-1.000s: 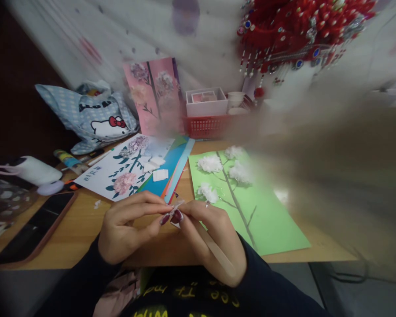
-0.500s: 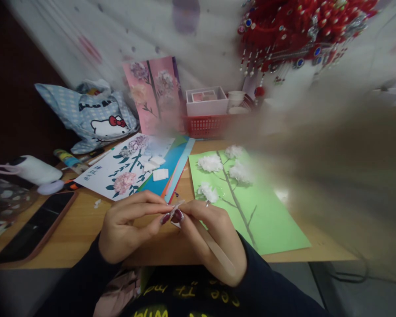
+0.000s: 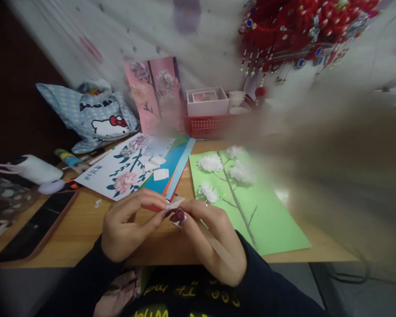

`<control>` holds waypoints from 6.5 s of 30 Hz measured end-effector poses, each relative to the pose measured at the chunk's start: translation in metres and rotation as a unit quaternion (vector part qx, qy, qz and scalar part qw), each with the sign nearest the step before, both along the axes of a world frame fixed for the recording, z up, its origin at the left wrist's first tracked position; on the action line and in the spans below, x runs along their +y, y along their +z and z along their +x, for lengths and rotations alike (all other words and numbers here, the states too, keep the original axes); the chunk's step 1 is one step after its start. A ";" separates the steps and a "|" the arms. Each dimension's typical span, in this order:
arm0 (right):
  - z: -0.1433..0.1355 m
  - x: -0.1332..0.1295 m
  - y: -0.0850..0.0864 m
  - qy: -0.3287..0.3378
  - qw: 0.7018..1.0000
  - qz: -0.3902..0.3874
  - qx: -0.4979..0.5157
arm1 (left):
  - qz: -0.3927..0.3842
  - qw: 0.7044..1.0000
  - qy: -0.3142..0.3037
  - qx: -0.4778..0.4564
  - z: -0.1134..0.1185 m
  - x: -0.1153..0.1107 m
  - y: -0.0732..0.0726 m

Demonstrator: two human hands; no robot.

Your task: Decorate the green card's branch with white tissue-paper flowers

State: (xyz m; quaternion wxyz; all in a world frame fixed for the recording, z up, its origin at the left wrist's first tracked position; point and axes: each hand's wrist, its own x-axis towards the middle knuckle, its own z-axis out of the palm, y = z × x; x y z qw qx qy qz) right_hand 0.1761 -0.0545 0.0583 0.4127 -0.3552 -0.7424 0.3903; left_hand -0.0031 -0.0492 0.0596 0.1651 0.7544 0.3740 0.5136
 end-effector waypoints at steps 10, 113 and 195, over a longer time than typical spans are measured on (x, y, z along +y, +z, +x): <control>0.000 0.007 0.003 0.017 0.999 0.033 -0.036 | -0.037 0.999 -0.007 0.006 -0.002 0.000 0.000; 0.050 0.037 -0.021 -0.078 0.912 0.263 -0.304 | -0.109 0.937 -0.206 0.260 0.042 0.105 -0.028; 0.054 0.046 -0.044 -0.091 0.920 0.304 -0.229 | -0.168 0.887 -0.112 0.414 0.035 0.100 -0.037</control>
